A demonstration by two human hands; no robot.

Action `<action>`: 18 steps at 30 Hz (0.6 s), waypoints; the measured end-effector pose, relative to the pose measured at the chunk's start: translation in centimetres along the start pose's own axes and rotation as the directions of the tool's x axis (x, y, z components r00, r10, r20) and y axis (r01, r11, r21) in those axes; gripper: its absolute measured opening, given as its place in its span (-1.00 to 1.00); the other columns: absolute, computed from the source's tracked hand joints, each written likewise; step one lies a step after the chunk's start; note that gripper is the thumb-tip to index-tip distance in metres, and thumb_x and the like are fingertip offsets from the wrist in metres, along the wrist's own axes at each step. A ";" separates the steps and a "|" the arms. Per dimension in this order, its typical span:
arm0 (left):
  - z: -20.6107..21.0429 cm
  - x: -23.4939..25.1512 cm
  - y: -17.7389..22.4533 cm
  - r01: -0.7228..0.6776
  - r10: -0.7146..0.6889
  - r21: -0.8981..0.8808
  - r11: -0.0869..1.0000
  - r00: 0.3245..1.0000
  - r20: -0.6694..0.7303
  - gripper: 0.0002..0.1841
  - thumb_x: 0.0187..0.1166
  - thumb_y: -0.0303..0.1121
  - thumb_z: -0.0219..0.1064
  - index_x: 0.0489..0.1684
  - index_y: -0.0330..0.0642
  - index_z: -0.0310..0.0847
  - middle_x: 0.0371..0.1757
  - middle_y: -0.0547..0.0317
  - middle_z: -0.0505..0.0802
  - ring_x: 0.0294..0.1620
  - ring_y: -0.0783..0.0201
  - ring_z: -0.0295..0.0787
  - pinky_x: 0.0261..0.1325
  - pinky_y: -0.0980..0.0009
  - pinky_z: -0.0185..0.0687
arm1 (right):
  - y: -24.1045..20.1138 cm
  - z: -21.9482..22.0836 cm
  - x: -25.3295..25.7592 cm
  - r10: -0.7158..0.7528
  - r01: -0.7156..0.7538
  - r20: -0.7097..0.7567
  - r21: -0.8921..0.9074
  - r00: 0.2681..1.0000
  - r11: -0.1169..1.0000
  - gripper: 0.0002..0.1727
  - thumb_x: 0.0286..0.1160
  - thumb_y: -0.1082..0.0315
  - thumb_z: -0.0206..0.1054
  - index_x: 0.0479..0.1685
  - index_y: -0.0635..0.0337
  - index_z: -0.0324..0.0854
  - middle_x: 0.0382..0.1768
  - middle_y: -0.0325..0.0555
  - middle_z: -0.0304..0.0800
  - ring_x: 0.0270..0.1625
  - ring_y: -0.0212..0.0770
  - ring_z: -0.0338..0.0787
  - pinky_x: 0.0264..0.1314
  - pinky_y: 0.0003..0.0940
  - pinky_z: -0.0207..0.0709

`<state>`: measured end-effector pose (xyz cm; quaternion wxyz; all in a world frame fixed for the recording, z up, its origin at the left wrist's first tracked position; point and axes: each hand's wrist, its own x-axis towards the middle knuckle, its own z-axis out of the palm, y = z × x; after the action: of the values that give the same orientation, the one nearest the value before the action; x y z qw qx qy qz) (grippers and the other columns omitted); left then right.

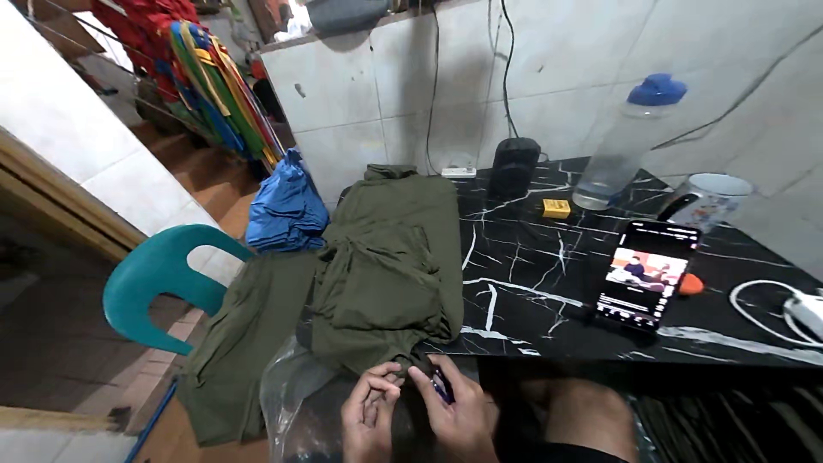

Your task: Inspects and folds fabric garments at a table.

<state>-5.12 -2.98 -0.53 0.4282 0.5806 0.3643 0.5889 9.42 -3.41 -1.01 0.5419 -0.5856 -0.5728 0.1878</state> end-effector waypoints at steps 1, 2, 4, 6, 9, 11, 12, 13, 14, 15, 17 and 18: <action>0.1 0.0 0.0 -0.005 0.005 0.003 1.000 1.000 -0.008 -0.92 0.64 -0.48 0.34 -0.18 -0.30 0.71 0.26 -0.08 0.83 0.15 0.12 0.88 0.21 0.25 0.86 | 0.1 0.4 0.1 0.078 -0.083 0.037 0.167 0.996 0.982 -0.64 0.53 0.02 0.45 -0.05 0.15 0.81 -0.40 -0.28 0.80 -0.43 -0.47 0.70 -0.37 -0.49 0.65; 0.1 -0.1 0.1 -0.017 0.018 0.031 0.999 1.000 -0.017 -0.94 0.61 -0.52 0.34 -0.18 -0.32 0.72 0.20 -0.07 0.85 0.03 0.18 0.90 0.07 0.34 0.88 | 0.3 0.6 0.2 0.135 -0.158 0.094 0.330 0.986 0.931 -0.73 0.46 0.16 0.52 -0.09 0.17 0.82 -0.32 -0.25 0.85 -0.34 -0.47 0.77 -0.29 -0.52 0.71; -0.2 -0.4 -0.1 -0.061 0.057 0.212 0.975 0.998 0.024 -0.95 0.53 -0.56 0.39 -0.22 -0.29 0.77 -0.08 0.07 0.86 -0.32 0.39 0.83 -0.28 0.52 0.85 | 1.2 0.9 0.5 0.170 -0.244 0.185 0.535 0.968 0.809 -0.84 0.46 0.30 0.50 -0.21 0.23 0.82 -0.23 -0.19 0.85 -0.24 -0.43 0.78 -0.23 -0.52 0.68; -1.5 -0.9 0.0 -0.089 -0.060 0.472 0.877 0.955 0.290 -0.87 0.50 -0.50 0.41 -0.18 -0.12 0.88 -0.18 0.22 0.90 -0.32 0.43 0.80 -0.23 0.47 0.79 | 1.8 0.5 0.7 0.218 -0.339 0.265 0.612 0.939 0.714 -0.85 0.52 0.32 0.44 -0.17 0.23 0.80 -0.28 -0.26 0.81 -0.39 -0.50 0.67 -0.38 -0.58 0.58; -2.9 -0.7 0.0 -0.097 -0.336 0.569 0.817 0.721 0.606 -0.57 0.50 -0.60 0.37 0.31 -0.01 0.79 0.22 0.16 0.89 0.08 0.22 0.89 0.21 0.15 0.81 | 1.7 -0.2 0.9 0.373 -0.547 0.401 0.634 0.837 0.547 -0.90 0.59 0.32 0.36 -0.09 0.14 0.67 -0.67 -0.40 0.43 -0.78 -0.55 0.24 -0.76 -0.61 0.18; -3.0 -0.2 0.2 -0.076 -0.222 0.512 0.856 0.840 0.496 -0.73 0.50 -0.53 0.45 0.13 -0.16 0.83 0.03 0.18 0.94 -0.07 0.34 0.92 0.10 0.34 0.87 | 1.7 -0.3 0.9 0.390 -0.575 0.424 0.650 0.817 0.498 -0.91 0.60 0.36 0.33 -0.06 0.15 0.66 -0.72 -0.40 0.39 -0.80 -0.56 0.21 -0.77 -0.63 0.15; -2.7 0.2 0.5 -0.072 -0.137 0.488 0.870 0.915 0.379 -0.80 0.45 -0.46 0.53 -0.01 -0.20 0.84 -0.12 0.22 0.95 -0.20 0.43 0.91 -0.05 0.44 0.88 | 1.7 -0.3 0.8 0.388 -0.574 0.425 0.659 0.817 0.486 -0.91 0.60 0.37 0.33 -0.06 0.15 0.65 -0.71 -0.40 0.40 -0.79 -0.57 0.22 -0.77 -0.65 0.15; -2.3 0.6 0.6 -0.081 -0.050 0.470 0.879 0.965 0.259 -0.79 0.38 -0.39 0.60 -0.09 -0.23 0.84 -0.20 0.24 0.94 -0.29 0.47 0.88 -0.19 0.51 0.86 | 1.7 -0.2 0.8 0.384 -0.573 0.428 0.667 0.818 0.477 -0.91 0.60 0.38 0.33 -0.06 0.16 0.65 -0.70 -0.40 0.42 -0.78 -0.58 0.24 -0.77 -0.66 0.15; -1.9 1.0 0.3 -0.106 0.028 0.468 0.877 0.985 0.169 -0.73 0.33 -0.33 0.65 -0.10 -0.22 0.82 -0.19 0.25 0.92 -0.31 0.50 0.85 -0.27 0.56 0.82 | 1.7 -0.1 0.8 0.380 -0.573 0.432 0.669 0.818 0.473 -0.91 0.60 0.38 0.34 -0.06 0.16 0.65 -0.69 -0.40 0.43 -0.78 -0.58 0.24 -0.77 -0.66 0.15; -1.6 1.5 -0.2 -0.137 0.089 0.470 0.872 0.988 0.123 -0.68 0.32 -0.27 0.67 -0.05 -0.21 0.83 -0.10 0.23 0.89 -0.25 0.50 0.83 -0.27 0.58 0.80 | 1.6 0.0 0.9 0.376 -0.574 0.436 0.668 0.818 0.474 -0.90 0.59 0.37 0.35 -0.06 0.16 0.65 -0.69 -0.39 0.43 -0.78 -0.57 0.25 -0.76 -0.66 0.16; -1.0 1.9 -1.6 -0.173 0.155 0.463 0.870 0.985 0.076 -0.74 0.31 -0.27 0.67 -0.11 -0.15 0.90 -0.01 0.21 0.89 -0.16 0.48 0.83 -0.20 0.60 0.81 | 1.5 0.2 0.8 0.370 -0.569 0.433 0.652 0.822 0.501 -0.91 0.59 0.36 0.36 -0.07 0.15 0.64 -0.67 -0.38 0.44 -0.76 -0.56 0.26 -0.75 -0.65 0.17; -0.7 1.8 -1.9 -0.166 0.158 0.452 0.876 0.986 0.057 -0.81 0.29 -0.34 0.66 -0.20 -0.16 0.93 -0.07 0.22 0.92 -0.15 0.48 0.85 -0.13 0.58 0.83 | 1.6 0.2 0.6 0.369 -0.553 0.413 0.641 0.833 0.532 -0.91 0.58 0.37 0.35 -0.08 0.16 0.65 -0.66 -0.38 0.46 -0.76 -0.56 0.28 -0.75 -0.64 0.20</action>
<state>-5.62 -0.54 -1.71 0.2327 0.6984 0.4383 0.5157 10.12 -2.44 -2.23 0.5919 -0.4196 -0.3273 0.6053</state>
